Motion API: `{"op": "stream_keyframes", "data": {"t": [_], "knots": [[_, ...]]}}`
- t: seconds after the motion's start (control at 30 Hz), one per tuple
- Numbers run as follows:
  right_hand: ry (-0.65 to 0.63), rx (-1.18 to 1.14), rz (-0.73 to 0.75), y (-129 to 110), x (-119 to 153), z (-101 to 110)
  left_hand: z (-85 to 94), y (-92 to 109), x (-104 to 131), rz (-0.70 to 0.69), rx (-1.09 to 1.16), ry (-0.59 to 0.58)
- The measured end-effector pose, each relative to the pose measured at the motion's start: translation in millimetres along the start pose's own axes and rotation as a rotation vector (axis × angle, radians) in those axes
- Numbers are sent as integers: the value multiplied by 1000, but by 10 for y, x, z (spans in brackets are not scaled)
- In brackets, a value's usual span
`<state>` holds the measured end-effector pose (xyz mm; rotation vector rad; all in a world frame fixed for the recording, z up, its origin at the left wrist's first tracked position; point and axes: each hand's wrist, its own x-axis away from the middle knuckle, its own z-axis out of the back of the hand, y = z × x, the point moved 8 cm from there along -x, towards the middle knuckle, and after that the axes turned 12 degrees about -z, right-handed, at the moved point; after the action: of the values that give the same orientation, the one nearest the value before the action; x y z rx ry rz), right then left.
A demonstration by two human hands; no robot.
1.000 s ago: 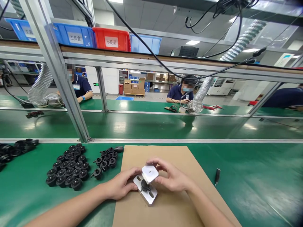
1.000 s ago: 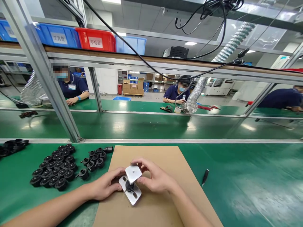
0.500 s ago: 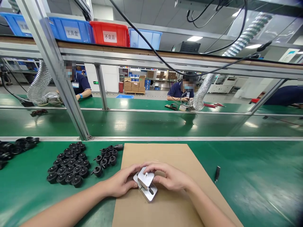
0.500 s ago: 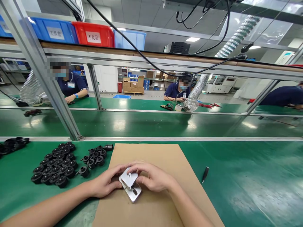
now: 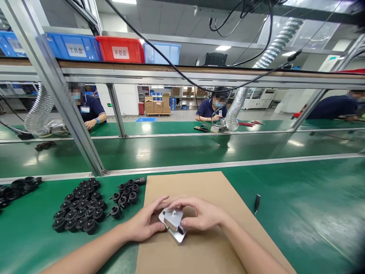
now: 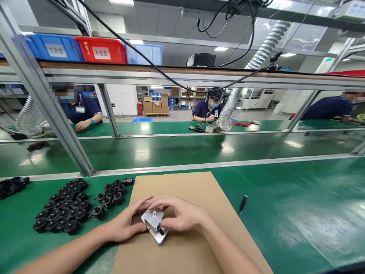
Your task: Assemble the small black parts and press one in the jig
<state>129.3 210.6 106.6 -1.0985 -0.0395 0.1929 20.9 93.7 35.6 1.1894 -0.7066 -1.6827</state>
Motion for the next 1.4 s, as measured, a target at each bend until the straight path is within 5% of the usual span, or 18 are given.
{"op": "stream_keyframes", "data": {"t": [0.33,0.53,0.8,0.97,1.1,1.23,1.4], "knots": [[-26,140,38,-116,47,-80,13,-54,11,59,-30,18],[132,370,-86,-65,20,-9,18,-113,36,83,-33,43],[152,416,-23,-49,-10,-86,23,-159,78,150,-33,61],[81,320,168,-143,-2,-179,36,-225,114,143,-103,68],[153,427,36,-47,-29,-155,62,-327,162,189,-158,85],[67,426,8,-39,-27,-181,58,-397,166,158,-142,67],[104,520,11,-58,-39,-117,67,-406,133,120,-141,75]]}}
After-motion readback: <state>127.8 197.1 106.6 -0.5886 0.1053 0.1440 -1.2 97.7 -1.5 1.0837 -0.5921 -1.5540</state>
